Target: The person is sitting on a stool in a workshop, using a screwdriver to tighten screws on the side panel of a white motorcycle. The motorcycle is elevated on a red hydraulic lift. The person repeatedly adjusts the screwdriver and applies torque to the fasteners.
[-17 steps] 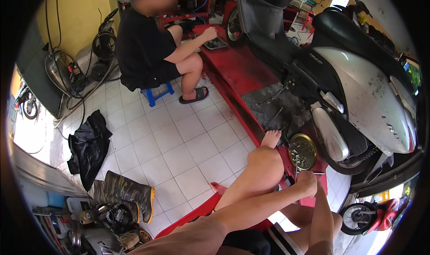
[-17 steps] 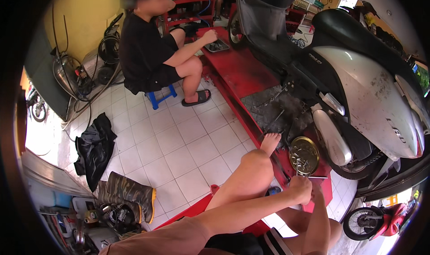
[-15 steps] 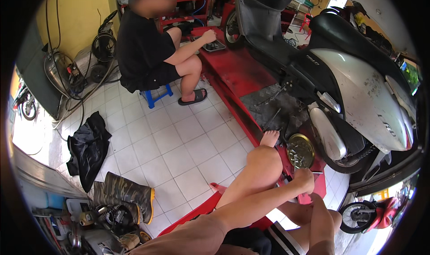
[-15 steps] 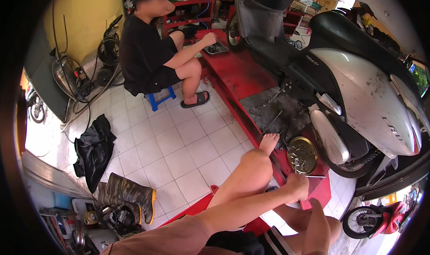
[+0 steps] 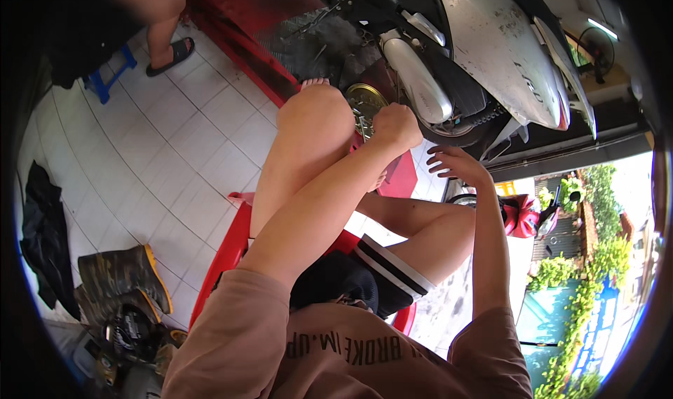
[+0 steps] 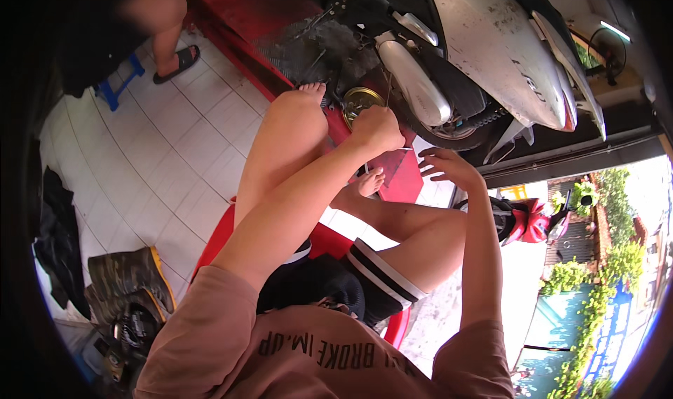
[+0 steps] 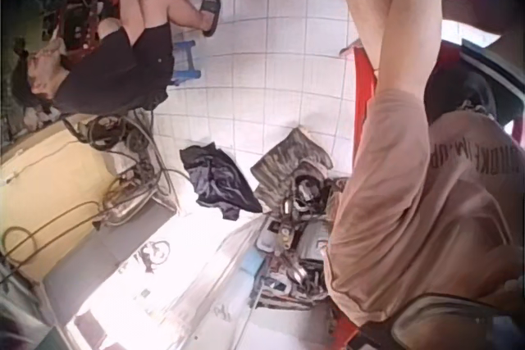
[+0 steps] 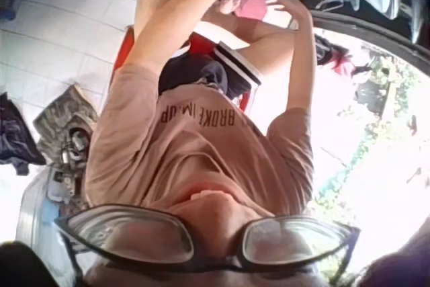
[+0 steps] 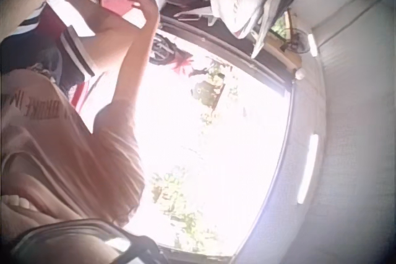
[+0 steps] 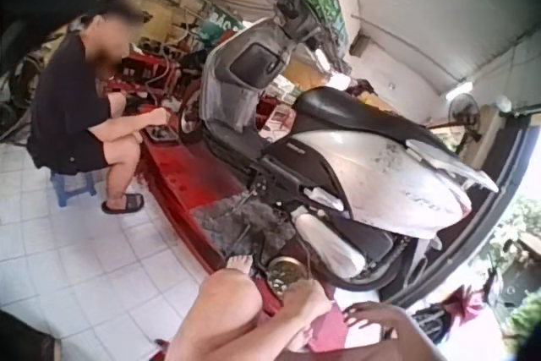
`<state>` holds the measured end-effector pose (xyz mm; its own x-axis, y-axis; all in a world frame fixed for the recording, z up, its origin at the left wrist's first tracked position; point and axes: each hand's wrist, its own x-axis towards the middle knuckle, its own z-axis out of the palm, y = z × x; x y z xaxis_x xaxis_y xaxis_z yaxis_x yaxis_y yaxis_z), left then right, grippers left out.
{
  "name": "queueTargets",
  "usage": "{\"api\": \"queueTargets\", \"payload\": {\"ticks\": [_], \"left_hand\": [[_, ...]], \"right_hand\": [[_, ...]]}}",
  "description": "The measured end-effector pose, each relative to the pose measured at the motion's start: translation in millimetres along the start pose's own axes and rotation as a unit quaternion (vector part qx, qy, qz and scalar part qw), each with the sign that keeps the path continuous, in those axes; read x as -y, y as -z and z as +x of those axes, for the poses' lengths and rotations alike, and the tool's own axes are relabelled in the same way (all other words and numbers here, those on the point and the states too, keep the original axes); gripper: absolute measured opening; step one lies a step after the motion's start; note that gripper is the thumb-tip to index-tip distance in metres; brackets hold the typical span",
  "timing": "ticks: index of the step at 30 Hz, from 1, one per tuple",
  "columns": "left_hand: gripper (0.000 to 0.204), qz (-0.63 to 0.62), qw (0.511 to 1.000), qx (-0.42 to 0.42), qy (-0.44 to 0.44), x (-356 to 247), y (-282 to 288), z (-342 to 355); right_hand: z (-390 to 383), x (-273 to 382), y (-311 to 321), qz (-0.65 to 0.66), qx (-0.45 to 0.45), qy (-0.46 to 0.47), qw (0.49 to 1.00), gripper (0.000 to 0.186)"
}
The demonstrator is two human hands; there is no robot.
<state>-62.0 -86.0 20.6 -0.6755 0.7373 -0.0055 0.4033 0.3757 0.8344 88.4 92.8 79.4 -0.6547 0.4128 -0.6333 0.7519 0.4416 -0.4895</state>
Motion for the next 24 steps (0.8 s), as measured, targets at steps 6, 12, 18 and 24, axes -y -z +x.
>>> {"api": "queueTargets", "payload": {"ticks": [6, 12, 18, 24], "left_hand": [[0.023, -0.096, 0.992, -0.076, -0.033, 7, -9, 19], [0.022, -0.100, 0.985, -0.138, -0.010, 2, -36, 49], [0.016, -0.080, 0.989, -0.120, -0.042, 15, -52, 54], [0.017, -0.098, 0.988, -0.117, -0.037, 14, -56, 57]], "right_hand": [[42, 61, 7, 0.123, -0.001, 0.097, 0.988, 0.038], [122, 82, -21, 0.240, -0.072, 0.103, 0.963, 0.036], [181, 41, -6, 0.065, -0.209, 0.224, 0.950, 0.025], [169, 54, -8, 0.044, -0.207, 0.209, 0.955, 0.025]]}}
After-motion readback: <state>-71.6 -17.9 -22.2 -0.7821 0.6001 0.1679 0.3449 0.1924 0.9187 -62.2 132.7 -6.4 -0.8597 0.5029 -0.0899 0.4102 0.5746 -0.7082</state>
